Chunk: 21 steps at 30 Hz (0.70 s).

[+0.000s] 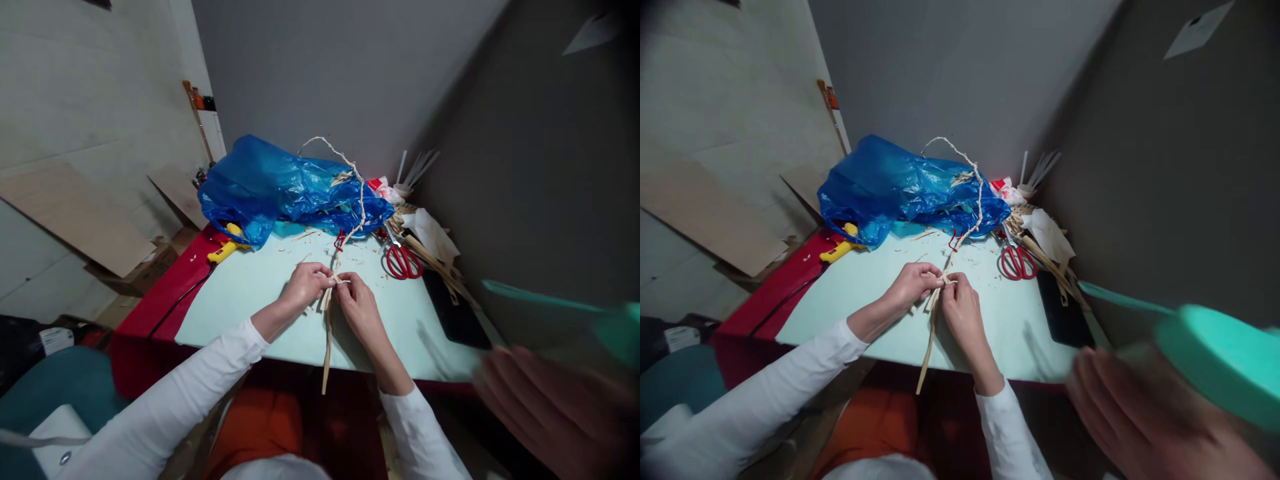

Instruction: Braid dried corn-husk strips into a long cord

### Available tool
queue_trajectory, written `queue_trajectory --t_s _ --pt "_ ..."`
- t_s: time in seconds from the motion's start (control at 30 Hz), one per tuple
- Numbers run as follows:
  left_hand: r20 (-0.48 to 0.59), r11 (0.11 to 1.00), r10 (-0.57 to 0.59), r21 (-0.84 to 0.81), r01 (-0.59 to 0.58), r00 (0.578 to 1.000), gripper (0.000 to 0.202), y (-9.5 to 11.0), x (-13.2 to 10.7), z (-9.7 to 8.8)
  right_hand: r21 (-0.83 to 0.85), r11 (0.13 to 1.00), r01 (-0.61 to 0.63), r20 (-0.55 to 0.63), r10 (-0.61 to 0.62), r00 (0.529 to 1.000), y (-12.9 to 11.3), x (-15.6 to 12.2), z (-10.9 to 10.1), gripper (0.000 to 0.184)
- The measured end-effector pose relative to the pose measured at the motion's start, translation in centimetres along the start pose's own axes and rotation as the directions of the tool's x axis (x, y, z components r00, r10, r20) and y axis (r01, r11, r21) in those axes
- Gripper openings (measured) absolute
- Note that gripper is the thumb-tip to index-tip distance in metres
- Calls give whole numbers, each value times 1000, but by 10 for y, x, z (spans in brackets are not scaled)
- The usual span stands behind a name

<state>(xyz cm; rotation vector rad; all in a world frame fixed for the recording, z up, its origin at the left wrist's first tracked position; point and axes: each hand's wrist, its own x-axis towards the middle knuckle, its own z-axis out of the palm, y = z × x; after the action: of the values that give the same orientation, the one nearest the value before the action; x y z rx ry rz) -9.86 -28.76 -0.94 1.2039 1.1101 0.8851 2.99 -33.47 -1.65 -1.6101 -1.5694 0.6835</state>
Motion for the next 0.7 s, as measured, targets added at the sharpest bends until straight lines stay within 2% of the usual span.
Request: queue_trajectory --t_s 0.07,0.27,0.5,0.7 --pt "-2 999 -38 -38 38 999 11 0 1 2 39 999 -34 -1 34 999 2 -2 0 20" --pt "24 987 -111 -116 113 994 13 1 0 11 101 994 -36 37 33 999 2 -4 -9 20" --pt "126 974 -102 -189 125 987 15 4 -1 12 189 982 -33 166 1 986 6 0 -21 30" --pt "158 944 -107 -292 150 982 17 4 -3 7 262 964 -56 255 -14 967 8 3 -29 22"
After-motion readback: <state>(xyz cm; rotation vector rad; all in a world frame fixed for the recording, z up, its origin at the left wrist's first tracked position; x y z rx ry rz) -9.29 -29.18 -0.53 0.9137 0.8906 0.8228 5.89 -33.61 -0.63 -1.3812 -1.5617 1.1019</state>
